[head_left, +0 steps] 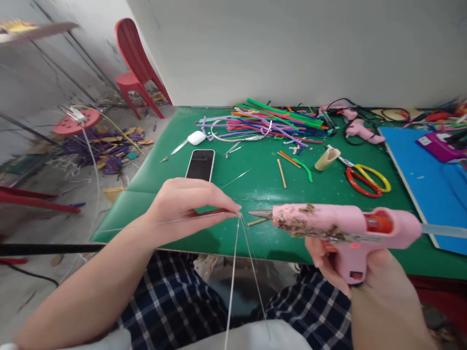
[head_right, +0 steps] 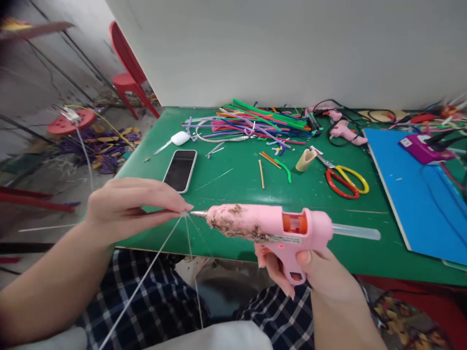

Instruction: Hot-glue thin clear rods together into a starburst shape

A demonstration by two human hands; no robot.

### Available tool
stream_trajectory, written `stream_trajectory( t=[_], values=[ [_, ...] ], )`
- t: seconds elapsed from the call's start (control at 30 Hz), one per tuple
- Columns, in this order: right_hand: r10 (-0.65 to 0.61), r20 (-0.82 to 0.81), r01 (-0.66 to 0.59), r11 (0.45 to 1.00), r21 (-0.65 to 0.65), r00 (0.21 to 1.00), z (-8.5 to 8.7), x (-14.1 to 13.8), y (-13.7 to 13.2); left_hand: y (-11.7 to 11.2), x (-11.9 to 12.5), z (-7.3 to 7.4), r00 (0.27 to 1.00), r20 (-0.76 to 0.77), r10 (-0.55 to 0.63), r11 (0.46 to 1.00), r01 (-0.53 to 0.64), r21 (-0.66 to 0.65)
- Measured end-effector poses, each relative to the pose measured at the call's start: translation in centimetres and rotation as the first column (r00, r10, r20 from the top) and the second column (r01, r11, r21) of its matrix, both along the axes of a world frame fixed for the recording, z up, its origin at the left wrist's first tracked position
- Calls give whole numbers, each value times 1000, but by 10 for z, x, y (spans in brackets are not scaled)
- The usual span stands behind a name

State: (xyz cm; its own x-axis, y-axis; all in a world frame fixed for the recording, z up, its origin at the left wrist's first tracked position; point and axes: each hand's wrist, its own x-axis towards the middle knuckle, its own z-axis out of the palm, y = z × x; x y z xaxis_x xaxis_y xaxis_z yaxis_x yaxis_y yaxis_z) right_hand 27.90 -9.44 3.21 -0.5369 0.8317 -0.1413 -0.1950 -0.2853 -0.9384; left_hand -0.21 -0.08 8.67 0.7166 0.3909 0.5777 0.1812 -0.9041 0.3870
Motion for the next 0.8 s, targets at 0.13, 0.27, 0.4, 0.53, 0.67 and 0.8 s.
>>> stream_trajectory(
  t=[0.13, 0.27, 0.4, 0.53, 0.67, 0.8],
  values=[
    [-25, -223, 16, 999, -42, 974, 0, -5, 3, 4, -4, 8, 994, -87, -64, 998, 66, 11],
    [-31, -253, 15, 998, -67, 967, -3, -9, 3, 5, -5, 14, 986, -151, -69, 997, 72, 17],
    [-36, -287, 13, 996, -83, 957, -5, -10, 2, 2, -3, 17, 993, -99, -62, 995, 70, 77],
    [-28, -289, 11, 998, -60, 957, -2, -10, 1, -1, -2, 19, 995, -57, -79, 990, 84, 110],
    [-32, -273, 15, 998, -65, 962, 0, -10, 1, -3, 0, 20, 995, -48, -83, 989, 89, 119],
    [-11, -296, -3, 999, -45, 955, 1, -11, 1, -3, 2, 20, 997, -38, -62, 990, 67, 125]
  ],
)
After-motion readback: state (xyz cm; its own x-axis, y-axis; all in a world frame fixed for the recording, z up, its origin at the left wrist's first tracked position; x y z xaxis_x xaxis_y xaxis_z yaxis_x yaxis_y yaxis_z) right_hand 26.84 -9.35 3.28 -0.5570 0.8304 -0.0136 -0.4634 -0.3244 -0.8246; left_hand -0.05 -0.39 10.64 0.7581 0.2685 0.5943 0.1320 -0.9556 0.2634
